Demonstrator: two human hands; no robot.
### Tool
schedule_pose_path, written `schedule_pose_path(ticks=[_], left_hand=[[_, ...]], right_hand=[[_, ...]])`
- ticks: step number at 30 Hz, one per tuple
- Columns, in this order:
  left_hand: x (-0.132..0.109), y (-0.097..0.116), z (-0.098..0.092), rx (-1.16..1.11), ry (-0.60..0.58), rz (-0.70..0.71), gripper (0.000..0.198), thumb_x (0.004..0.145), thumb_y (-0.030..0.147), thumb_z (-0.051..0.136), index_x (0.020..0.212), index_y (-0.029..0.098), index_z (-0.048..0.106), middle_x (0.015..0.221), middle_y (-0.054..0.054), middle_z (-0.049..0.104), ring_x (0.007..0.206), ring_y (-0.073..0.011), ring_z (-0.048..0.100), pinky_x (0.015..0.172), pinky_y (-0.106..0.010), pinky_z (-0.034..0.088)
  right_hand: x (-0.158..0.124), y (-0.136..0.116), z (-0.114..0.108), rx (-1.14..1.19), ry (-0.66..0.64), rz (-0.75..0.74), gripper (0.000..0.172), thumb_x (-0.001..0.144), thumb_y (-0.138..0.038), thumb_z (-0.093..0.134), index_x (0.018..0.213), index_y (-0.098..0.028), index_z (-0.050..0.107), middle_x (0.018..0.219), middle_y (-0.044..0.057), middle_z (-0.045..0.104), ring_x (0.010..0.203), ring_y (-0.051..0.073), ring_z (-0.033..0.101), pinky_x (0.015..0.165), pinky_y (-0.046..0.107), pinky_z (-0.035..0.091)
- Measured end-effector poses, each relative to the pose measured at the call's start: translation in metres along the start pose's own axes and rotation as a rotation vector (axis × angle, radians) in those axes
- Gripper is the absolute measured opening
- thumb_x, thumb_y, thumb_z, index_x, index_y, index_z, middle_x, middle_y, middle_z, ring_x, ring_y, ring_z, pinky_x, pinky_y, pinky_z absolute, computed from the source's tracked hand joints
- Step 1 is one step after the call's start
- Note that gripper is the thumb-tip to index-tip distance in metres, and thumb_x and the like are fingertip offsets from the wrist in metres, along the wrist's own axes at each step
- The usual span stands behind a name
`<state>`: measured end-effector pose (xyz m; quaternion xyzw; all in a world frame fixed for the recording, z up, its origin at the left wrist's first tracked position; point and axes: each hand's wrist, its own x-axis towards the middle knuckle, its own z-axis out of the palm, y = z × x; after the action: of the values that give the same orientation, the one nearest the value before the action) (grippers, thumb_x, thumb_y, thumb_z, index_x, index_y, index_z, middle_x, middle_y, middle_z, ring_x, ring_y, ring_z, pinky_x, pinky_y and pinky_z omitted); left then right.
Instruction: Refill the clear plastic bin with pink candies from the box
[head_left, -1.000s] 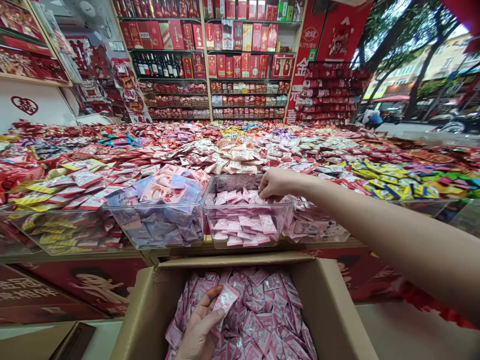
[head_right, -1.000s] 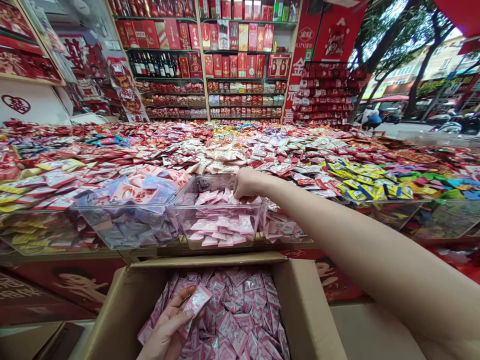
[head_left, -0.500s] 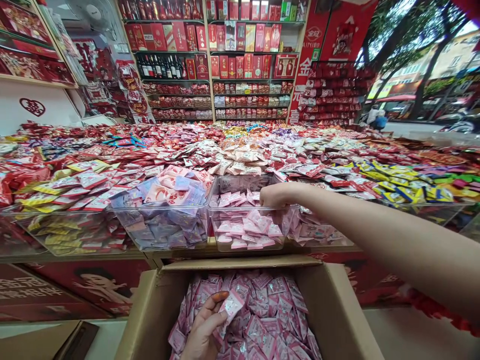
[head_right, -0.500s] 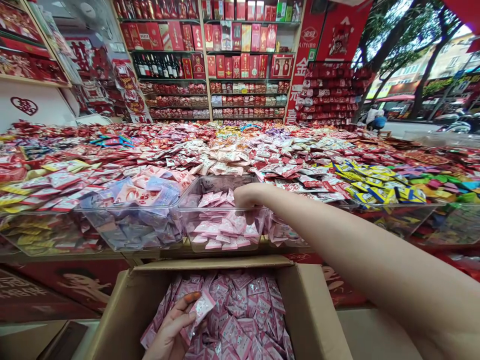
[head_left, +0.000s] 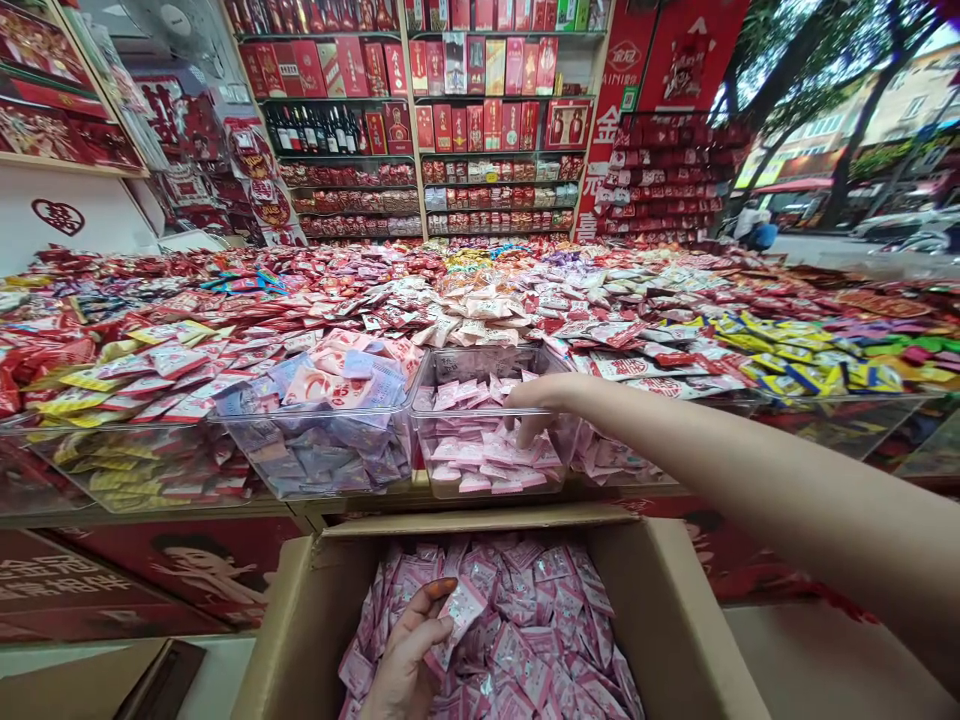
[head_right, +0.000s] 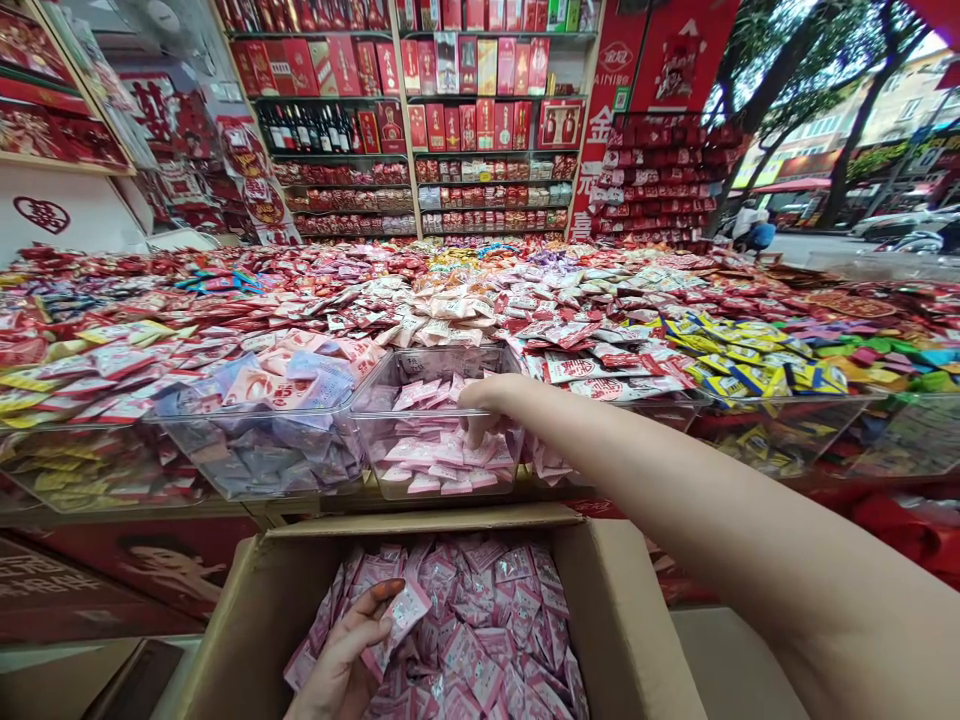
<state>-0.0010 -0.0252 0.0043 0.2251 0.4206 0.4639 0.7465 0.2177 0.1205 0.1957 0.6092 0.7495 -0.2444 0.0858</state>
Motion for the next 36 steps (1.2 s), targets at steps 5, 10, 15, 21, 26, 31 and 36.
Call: schedule_pose_path(ticks=[5,10,15,21,26,31,36], left_hand=[[-0.006,0.004,0.003,0.022,-0.021,-0.017,0.029,0.056,0.009,0.057,0.084,0.016,0.061,0.076,-0.004,0.066,0.061,-0.0123,0.057,0.055,-0.020,0.041],[-0.008,0.007,0.005,0.019,-0.069,0.003,0.047,0.054,0.000,0.057,0.096,0.021,0.055,0.088,-0.002,0.065,0.064,-0.0096,0.057,0.056,-0.018,0.041],[-0.010,0.011,0.006,-0.007,-0.129,0.015,0.042,0.066,0.008,0.060,0.105,0.021,0.049,0.099,-0.005,0.062,0.082,-0.0112,0.058,0.067,-0.017,0.043],[-0.013,0.011,0.007,-0.037,-0.117,0.007,0.035,0.066,0.009,0.061,0.098,0.020,0.051,0.089,-0.002,0.064,0.073,-0.0091,0.059,0.066,-0.017,0.044],[-0.017,0.002,0.015,0.032,-0.159,0.006,0.033,0.062,0.013,0.065,0.093,0.019,0.053,0.086,-0.002,0.063,0.073,-0.0098,0.058,0.064,-0.017,0.044],[-0.014,-0.007,0.019,0.136,-0.095,0.060,0.036,0.057,0.016,0.069,0.088,0.017,0.051,0.071,0.001,0.062,0.055,-0.0071,0.055,0.051,-0.017,0.042],[-0.011,-0.004,0.028,0.125,-0.036,0.088,0.034,0.057,0.017,0.070,0.082,0.019,0.047,0.054,0.007,0.057,0.043,-0.0042,0.050,0.042,-0.013,0.035]], right_hand=[[-0.001,-0.001,0.004,-0.042,-0.149,0.016,0.027,0.053,-0.034,0.067,0.061,-0.009,0.063,0.051,0.004,0.059,0.053,0.016,0.056,0.052,0.028,0.043],[-0.003,-0.005,-0.003,-0.060,0.145,-0.021,0.014,0.061,-0.022,0.061,0.068,-0.010,0.064,0.061,0.008,0.062,0.062,0.019,0.057,0.058,0.029,0.042],[-0.042,-0.018,0.003,-0.002,0.852,-0.283,0.025,0.080,-0.022,0.038,0.096,-0.013,0.055,0.094,0.009,0.058,0.087,0.017,0.052,0.075,0.029,0.038],[-0.097,-0.033,0.126,0.210,0.744,-0.564,0.018,0.079,-0.023,0.042,0.086,-0.017,0.057,0.077,0.004,0.060,0.070,0.013,0.053,0.065,0.024,0.040],[-0.066,-0.024,0.215,0.671,0.442,-0.151,0.024,0.073,-0.034,0.050,0.085,-0.014,0.054,0.067,0.002,0.056,0.056,0.011,0.048,0.049,0.021,0.036],[-0.054,-0.020,0.225,0.901,0.498,-0.174,0.019,0.072,-0.031,0.050,0.062,-0.016,0.047,0.055,-0.003,0.046,0.052,0.008,0.040,0.047,0.019,0.031],[-0.060,-0.023,0.223,1.291,0.379,-0.151,0.023,0.072,-0.038,0.050,0.066,-0.017,0.043,0.053,-0.004,0.046,0.045,0.008,0.042,0.043,0.021,0.033]])
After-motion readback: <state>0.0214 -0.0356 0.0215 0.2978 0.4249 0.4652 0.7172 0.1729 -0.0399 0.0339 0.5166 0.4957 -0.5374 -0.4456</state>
